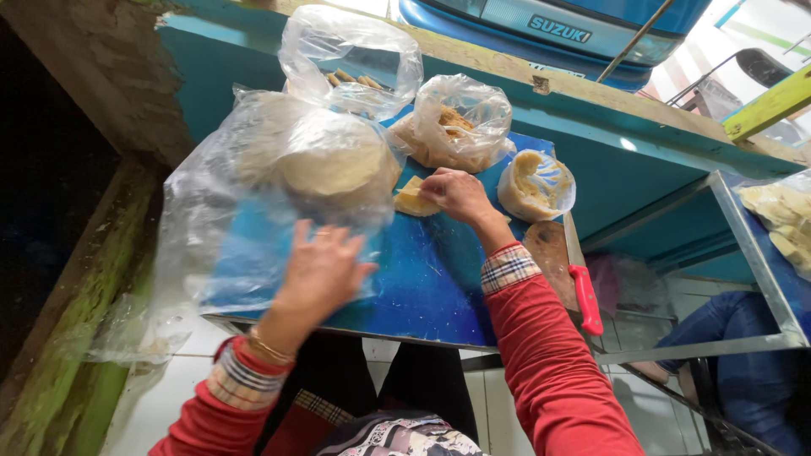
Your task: The person sits at a small table folding square dough wrappers around a spoonful of brown filling taken from a plastic bag, pinching the edges closed by hand and setting the finished filled pastry on the table with other completed ones.
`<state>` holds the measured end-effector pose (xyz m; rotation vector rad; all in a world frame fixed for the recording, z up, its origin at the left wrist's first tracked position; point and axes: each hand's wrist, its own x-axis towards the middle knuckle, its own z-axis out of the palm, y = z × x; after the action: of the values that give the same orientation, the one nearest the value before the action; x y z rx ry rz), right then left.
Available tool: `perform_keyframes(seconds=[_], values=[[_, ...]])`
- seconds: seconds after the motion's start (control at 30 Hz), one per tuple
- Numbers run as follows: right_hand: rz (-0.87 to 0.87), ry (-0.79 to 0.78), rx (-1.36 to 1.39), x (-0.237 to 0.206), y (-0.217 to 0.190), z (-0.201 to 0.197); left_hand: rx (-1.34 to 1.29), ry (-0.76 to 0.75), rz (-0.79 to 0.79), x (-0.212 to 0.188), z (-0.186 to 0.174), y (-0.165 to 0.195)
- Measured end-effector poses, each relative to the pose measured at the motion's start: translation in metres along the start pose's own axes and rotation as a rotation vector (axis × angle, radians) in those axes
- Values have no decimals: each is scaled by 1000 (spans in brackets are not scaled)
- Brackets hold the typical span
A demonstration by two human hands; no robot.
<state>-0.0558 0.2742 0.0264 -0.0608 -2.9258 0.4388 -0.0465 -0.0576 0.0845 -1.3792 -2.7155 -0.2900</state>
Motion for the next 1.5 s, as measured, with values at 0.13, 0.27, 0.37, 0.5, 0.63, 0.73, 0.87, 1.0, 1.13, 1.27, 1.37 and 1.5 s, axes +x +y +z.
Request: perform_keyframes(seconds=[0.13, 0.27, 0.37, 0.5, 0.63, 0.73, 0.87, 1.0, 1.13, 1.27, 1.37, 1.5], values=[[83, -76, 218, 5, 5, -2, -120, 3, -75, -9, 11, -42], [128, -110, 263, 8, -3, -10, -276, 238, 22, -11, 22, -5], [246, -105, 273, 9, -17, -13, -544, 393, 240, 32, 50, 43], [230, -142, 508, 13, -24, -22, -571, 315, 107, 115, 92, 34], [560, -78, 898, 11, -18, -25, -731, 322, -7, 135, 126, 17], [729, 113, 1177, 7, -12, -21, -615, 265, -18, 129, 138, 21], [665, 378, 1372, -3, -4, -23, -830, 338, -59, 132, 139, 23], [392, 361, 1065, -39, -16, -27, -1379, 304, -116, 130, 129, 35], [244, 281, 1002, -88, -53, -12, -1592, 211, -192, 101, 122, 57], [265, 186, 1102, -124, -63, -1, -1808, 140, -207, 73, 118, 64], [337, 105, 1335, -140, -48, 9, -1624, 135, -150, 56, 115, 65], [456, 170, 1439, -149, -25, 35, -1297, 149, -163, 41, 113, 72]])
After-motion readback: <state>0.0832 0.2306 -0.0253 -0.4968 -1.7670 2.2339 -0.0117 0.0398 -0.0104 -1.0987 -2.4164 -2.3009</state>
